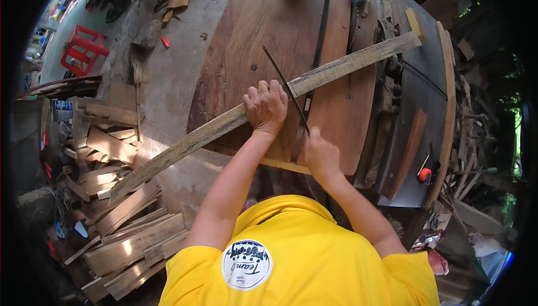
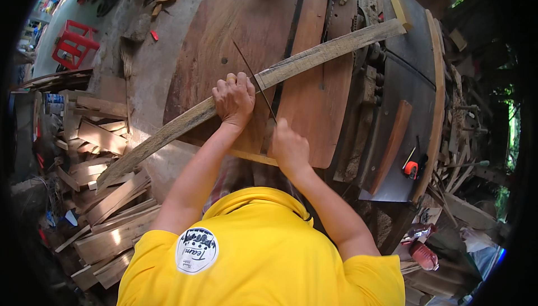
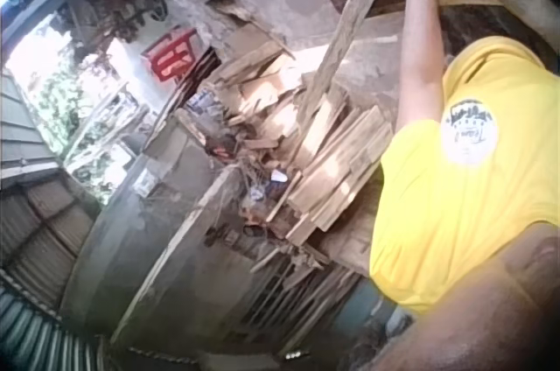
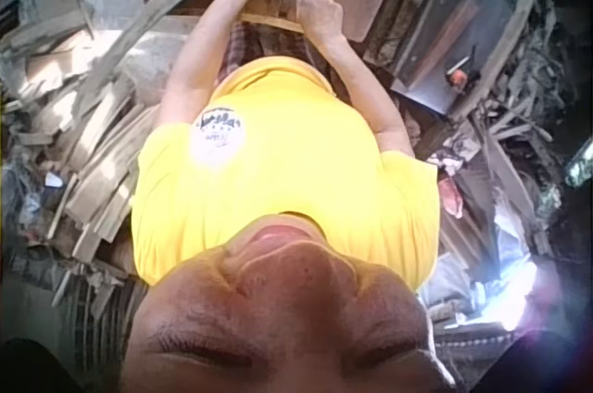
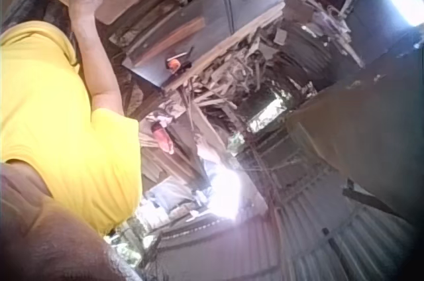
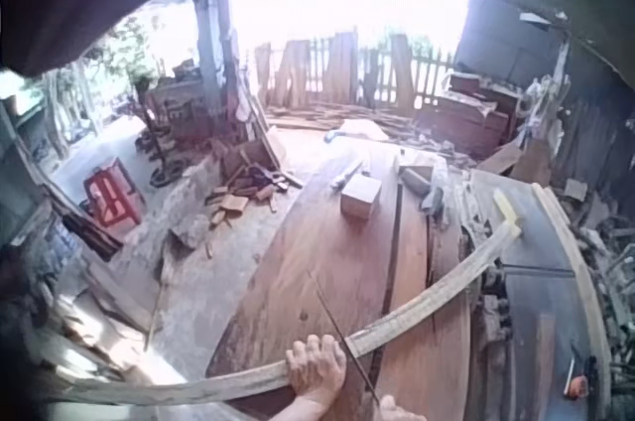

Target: Use a hand saw to cut a strip of wood on a workbench.

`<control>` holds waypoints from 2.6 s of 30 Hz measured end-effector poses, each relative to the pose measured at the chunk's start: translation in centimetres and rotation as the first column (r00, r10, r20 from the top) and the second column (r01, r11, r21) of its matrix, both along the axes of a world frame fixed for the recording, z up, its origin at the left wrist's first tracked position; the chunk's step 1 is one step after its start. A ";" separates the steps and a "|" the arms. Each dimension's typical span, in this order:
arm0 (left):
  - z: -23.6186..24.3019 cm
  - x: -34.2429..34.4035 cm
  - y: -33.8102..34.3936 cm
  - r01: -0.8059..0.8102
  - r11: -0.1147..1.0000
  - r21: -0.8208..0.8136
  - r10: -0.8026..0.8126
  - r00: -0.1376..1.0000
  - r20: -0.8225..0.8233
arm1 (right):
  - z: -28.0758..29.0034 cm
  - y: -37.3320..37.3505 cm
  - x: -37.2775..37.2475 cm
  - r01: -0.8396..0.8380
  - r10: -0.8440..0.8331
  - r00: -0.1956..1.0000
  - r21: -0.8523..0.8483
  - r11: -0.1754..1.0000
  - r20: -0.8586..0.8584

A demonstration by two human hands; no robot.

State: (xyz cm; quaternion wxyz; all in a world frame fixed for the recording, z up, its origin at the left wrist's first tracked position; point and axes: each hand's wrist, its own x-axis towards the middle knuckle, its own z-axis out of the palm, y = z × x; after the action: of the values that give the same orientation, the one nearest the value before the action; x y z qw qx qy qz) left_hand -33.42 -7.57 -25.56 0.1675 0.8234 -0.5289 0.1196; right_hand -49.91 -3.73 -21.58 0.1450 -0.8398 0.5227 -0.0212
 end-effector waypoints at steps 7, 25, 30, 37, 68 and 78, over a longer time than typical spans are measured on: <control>0.4 -0.3 -0.3 0.010 1.000 -0.017 -0.010 1.000 0.006 | -1.3 -5.2 5.1 0.005 -0.001 0.999 -0.095 0.995 0.041; 0.2 0.1 -0.1 0.012 1.000 -0.026 -0.012 1.000 0.025 | 0.6 0.3 -0.2 0.000 0.001 1.000 0.026 1.000 -0.021; 0.1 -0.3 -0.6 0.007 0.999 -0.035 -0.007 1.000 0.013 | -1.2 -5.6 4.5 -0.013 0.015 0.999 -0.037 0.999 0.047; -0.2 0.2 0.1 -0.008 1.000 -0.028 0.007 1.000 -0.024 | 0.1 1.1 -0.1 0.043 -0.044 0.999 0.035 0.998 0.027; 2.6 0.1 4.5 0.183 0.967 -0.177 -0.200 0.976 -0.082 | 3.4 5.5 -17.6 0.077 -0.078 0.952 0.016 0.997 0.296; 0.3 2.8 5.3 0.118 0.972 -0.202 -0.179 0.931 -0.317 | 2.8 4.3 -10.8 -0.026 0.020 0.945 0.014 1.000 0.326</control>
State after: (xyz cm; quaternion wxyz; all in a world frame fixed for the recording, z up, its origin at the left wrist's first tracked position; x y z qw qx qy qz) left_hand -30.59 -2.24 -25.29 0.3366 0.7708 -0.5407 0.0127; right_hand -60.72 0.58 -18.75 0.2373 -0.8294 0.4820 -0.1531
